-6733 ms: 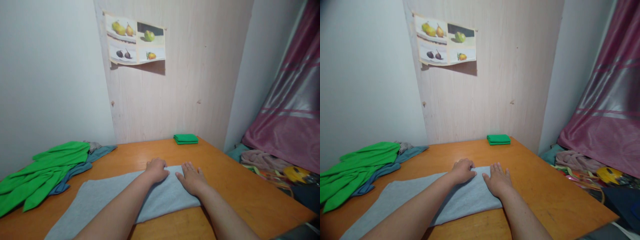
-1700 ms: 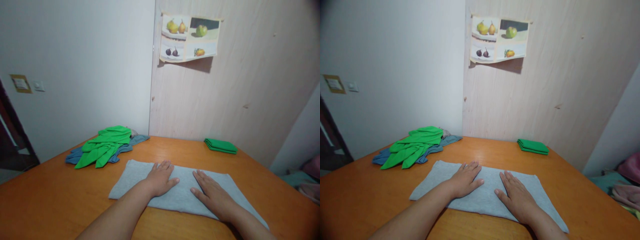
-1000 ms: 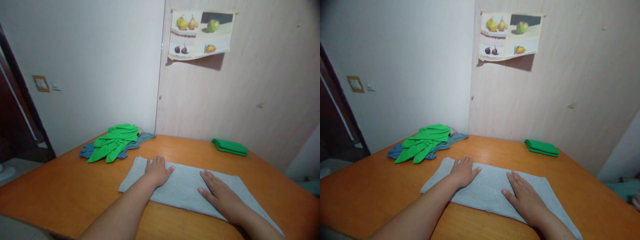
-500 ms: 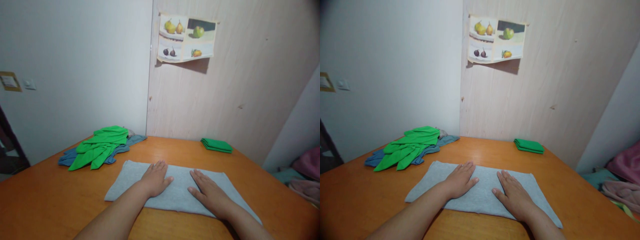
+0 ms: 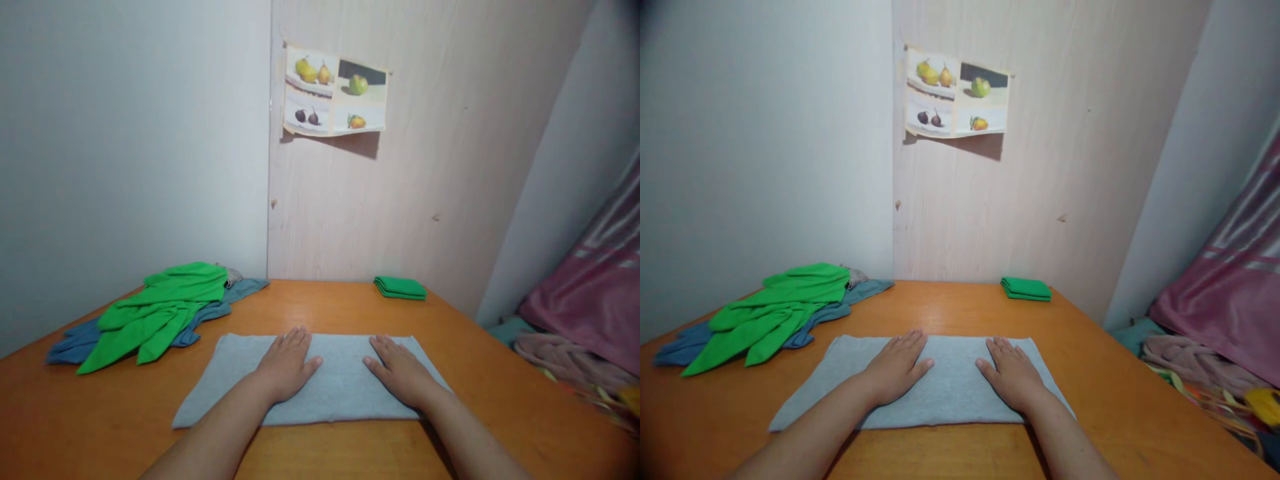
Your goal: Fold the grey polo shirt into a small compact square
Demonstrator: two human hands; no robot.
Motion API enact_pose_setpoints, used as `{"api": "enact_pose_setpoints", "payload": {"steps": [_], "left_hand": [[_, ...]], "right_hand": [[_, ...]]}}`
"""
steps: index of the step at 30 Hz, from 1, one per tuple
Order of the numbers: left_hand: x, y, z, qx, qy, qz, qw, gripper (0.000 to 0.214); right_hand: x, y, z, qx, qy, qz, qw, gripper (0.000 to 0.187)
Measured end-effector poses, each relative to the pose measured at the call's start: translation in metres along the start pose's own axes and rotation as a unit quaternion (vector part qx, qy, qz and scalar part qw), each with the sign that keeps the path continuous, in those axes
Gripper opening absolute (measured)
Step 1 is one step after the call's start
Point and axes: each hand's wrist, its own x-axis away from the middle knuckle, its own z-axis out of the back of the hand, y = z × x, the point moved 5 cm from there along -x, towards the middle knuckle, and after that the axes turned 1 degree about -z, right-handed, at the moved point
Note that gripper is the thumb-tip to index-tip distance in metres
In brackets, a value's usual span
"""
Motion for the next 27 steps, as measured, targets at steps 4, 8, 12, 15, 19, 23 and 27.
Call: {"api": "enact_pose_setpoints", "payload": {"steps": [4,8,12,15,19,23,27], "left_hand": [[-0.002,-0.002,-0.001,-0.011,0.000,-0.002,1.000,0.078],[-0.002,-0.002,-0.001,-0.010,0.002,-0.004,1.000,0.078],[-0.001,-0.002,-0.001,-0.009,0.000,-0.003,1.000,0.078],[-0.001,-0.001,0.000,-0.002,0.003,-0.003,1.000,0.077],[0.000,0.000,0.000,0.002,-0.006,0.003,1.000,0.076],[0.001,0.002,0.000,0.008,-0.007,0.003,1.000,0.077],[0.002,0.004,0.000,0.020,-0.003,0.004,1.000,0.078]], "right_hand": [[-0.006,0.017,-0.001,0.014,0.010,-0.041,0.999,0.084],[-0.013,0.047,-0.003,0.016,0.018,-0.094,0.995,0.087],[-0.018,0.064,-0.007,0.012,0.022,-0.121,0.992,0.090],[-0.020,0.066,-0.008,0.015,0.030,-0.126,0.991,0.089],[-0.018,0.065,-0.006,0.030,0.043,-0.142,0.989,0.088],[-0.010,0.062,0.001,0.049,0.076,-0.152,0.984,0.087],[-0.007,0.039,0.008,0.035,0.112,-0.098,0.988,0.083]]}}
